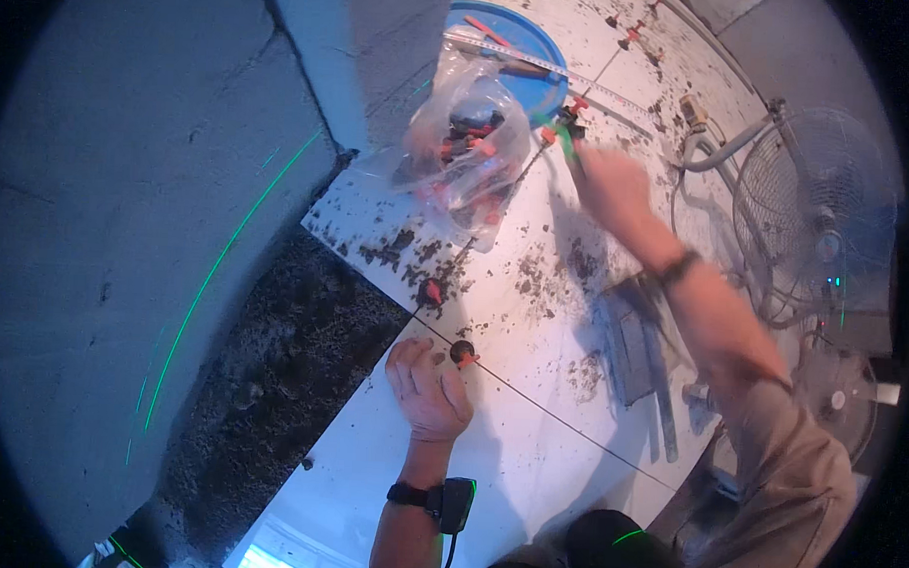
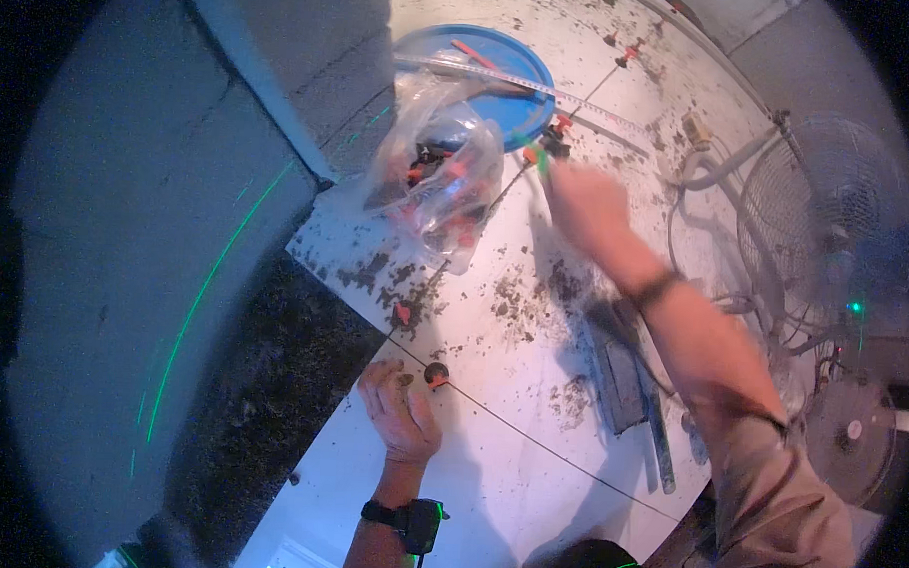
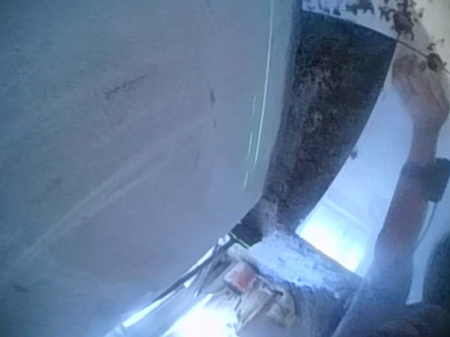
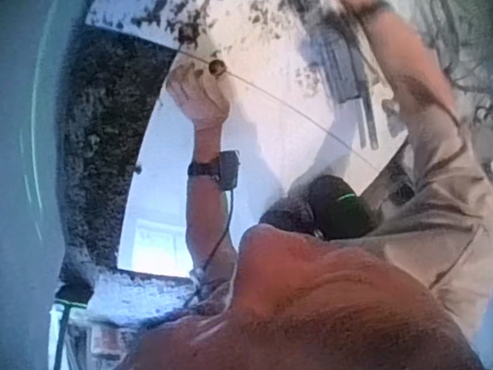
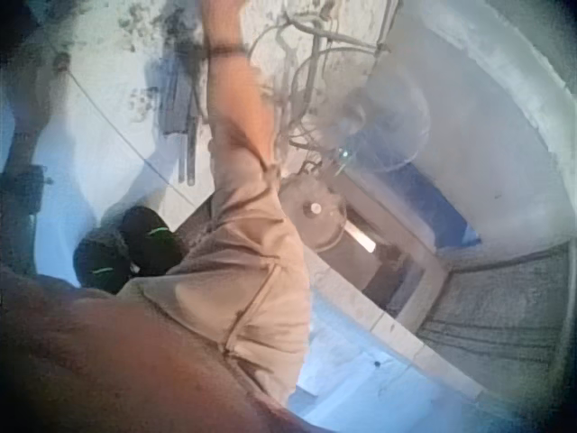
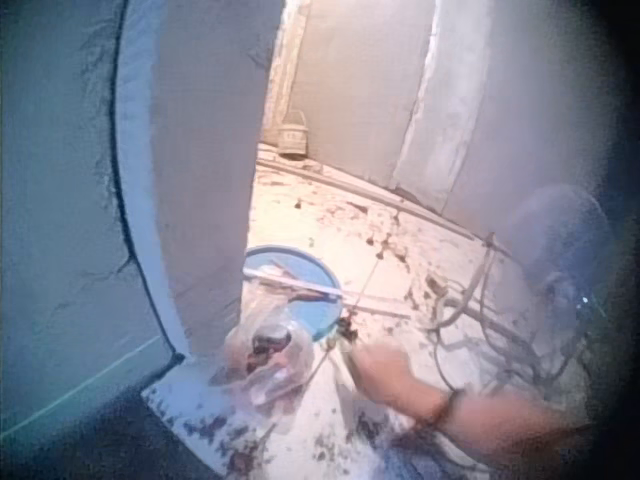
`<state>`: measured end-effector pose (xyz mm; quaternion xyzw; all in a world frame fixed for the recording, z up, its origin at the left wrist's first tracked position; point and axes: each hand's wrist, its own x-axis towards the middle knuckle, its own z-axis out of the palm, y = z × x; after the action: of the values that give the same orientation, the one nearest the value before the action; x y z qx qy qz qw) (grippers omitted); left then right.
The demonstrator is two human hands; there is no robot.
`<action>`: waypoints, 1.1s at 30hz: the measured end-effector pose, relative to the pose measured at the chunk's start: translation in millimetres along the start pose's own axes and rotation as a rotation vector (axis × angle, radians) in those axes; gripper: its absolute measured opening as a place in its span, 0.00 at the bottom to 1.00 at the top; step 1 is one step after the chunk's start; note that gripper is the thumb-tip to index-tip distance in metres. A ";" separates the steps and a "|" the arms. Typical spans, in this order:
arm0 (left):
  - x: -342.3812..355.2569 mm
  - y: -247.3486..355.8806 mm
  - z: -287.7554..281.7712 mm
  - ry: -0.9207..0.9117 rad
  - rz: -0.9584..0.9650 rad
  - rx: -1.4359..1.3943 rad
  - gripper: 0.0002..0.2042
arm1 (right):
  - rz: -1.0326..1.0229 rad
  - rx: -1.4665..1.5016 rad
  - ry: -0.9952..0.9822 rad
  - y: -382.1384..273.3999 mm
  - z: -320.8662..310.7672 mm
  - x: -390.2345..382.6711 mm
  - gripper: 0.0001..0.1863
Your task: Installing floor tiles using spacers, leveling tools, and mortar.
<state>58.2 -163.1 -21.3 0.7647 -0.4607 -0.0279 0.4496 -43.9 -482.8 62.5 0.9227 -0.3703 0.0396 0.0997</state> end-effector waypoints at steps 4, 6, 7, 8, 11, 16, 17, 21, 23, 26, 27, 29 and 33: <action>1.9 2.4 0.7 0.032 -0.022 -0.038 0.12 | -0.186 0.370 -0.490 -44.4 -44.5 -112.7 0.21; 4.0 2.2 -0.3 0.021 -0.005 -0.008 0.11 | -0.210 0.581 -0.561 -50.5 -40.6 -130.7 0.18; 4.7 1.7 0.3 0.019 -0.004 -0.013 0.11 | -0.277 0.572 -0.478 -49.9 -33.2 -132.7 0.17; 4.1 1.0 0.3 0.013 0.026 0.020 0.11 | -0.342 0.560 -0.403 -47.3 -25.3 -133.4 0.16; 1.8 -0.4 2.1 0.011 0.040 0.040 0.12 | -0.377 0.442 -0.360 -33.2 -4.2 -126.5 0.15; -1.6 1.3 0.1 0.022 -0.028 -0.015 0.11 | -0.601 0.284 -0.082 -27.6 -3.4 -127.5 0.08; -1.4 2.0 -0.1 0.031 0.002 -0.004 0.11 | -0.601 0.284 -0.076 -31.4 -7.3 -130.0 0.08; -0.4 2.9 0.4 0.084 -0.012 0.005 0.11 | -0.240 0.572 -0.396 -56.0 -27.3 -142.9 0.08; -2.4 1.8 0.9 0.089 -0.005 -0.017 0.11 | 0.017 0.908 -0.525 -74.2 -31.6 -146.9 0.11; -6.9 -1.2 2.3 0.127 0.007 -0.061 0.11 | -0.023 1.056 -0.664 -101.0 -23.9 -146.4 0.17; -8.1 -2.5 1.8 0.130 -0.014 -0.088 0.11 | -0.038 0.989 -0.676 -109.3 -19.4 -146.7 0.17; -8.4 -4.9 -1.1 0.128 -0.022 -0.101 0.11 | -0.021 0.893 -0.666 -120.0 -12.6 -150.2 0.19; 2.2 1.3 -10.7 0.070 -0.125 -0.165 0.11 | -0.045 0.778 -0.695 -121.4 -8.7 -148.9 0.22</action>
<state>63.5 -157.9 -13.1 0.7529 -0.3924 -0.0672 0.5241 -67.6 -294.6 30.3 0.8579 -0.3195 -0.1364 -0.3785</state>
